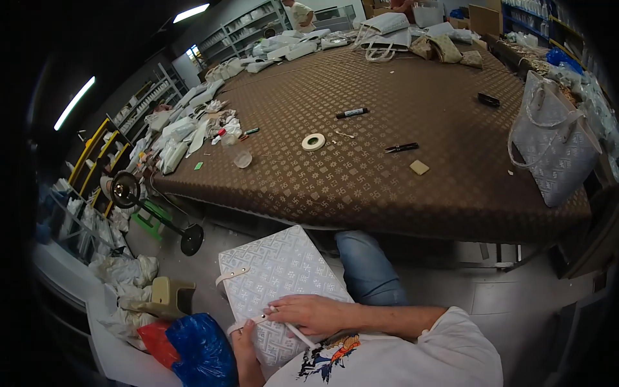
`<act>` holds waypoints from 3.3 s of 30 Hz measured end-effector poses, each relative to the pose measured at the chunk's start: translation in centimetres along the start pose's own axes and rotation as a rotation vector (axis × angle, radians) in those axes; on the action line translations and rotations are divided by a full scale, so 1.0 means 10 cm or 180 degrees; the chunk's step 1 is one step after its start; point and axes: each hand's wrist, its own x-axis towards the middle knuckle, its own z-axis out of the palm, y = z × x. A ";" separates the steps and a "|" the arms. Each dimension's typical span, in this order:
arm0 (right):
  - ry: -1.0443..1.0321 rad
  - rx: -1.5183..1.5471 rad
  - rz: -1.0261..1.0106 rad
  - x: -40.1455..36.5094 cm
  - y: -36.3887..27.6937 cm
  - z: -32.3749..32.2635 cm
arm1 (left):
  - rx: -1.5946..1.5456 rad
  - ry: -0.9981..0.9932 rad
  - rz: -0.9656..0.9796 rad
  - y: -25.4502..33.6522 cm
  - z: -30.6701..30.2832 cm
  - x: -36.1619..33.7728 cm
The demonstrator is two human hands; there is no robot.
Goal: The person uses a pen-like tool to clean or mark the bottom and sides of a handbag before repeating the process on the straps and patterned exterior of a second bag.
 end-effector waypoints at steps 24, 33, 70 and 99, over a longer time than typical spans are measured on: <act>0.4229 0.0760 0.3081 -2.96 1.35 1.01 | -0.0003 -0.0968 -0.1418 -0.38 -0.30 1.14; 0.4410 0.0695 0.3843 -2.98 1.33 1.05 | -0.0466 -0.0951 -0.0863 -0.34 -0.28 0.88; 0.1939 0.2889 0.2279 -0.31 0.79 -0.19 | 0.1224 -0.1817 -0.1004 0.07 0.79 0.97; 0.1622 0.2413 0.2694 -0.10 1.01 -0.32 | 0.1080 -0.1983 -0.1156 0.11 1.04 1.16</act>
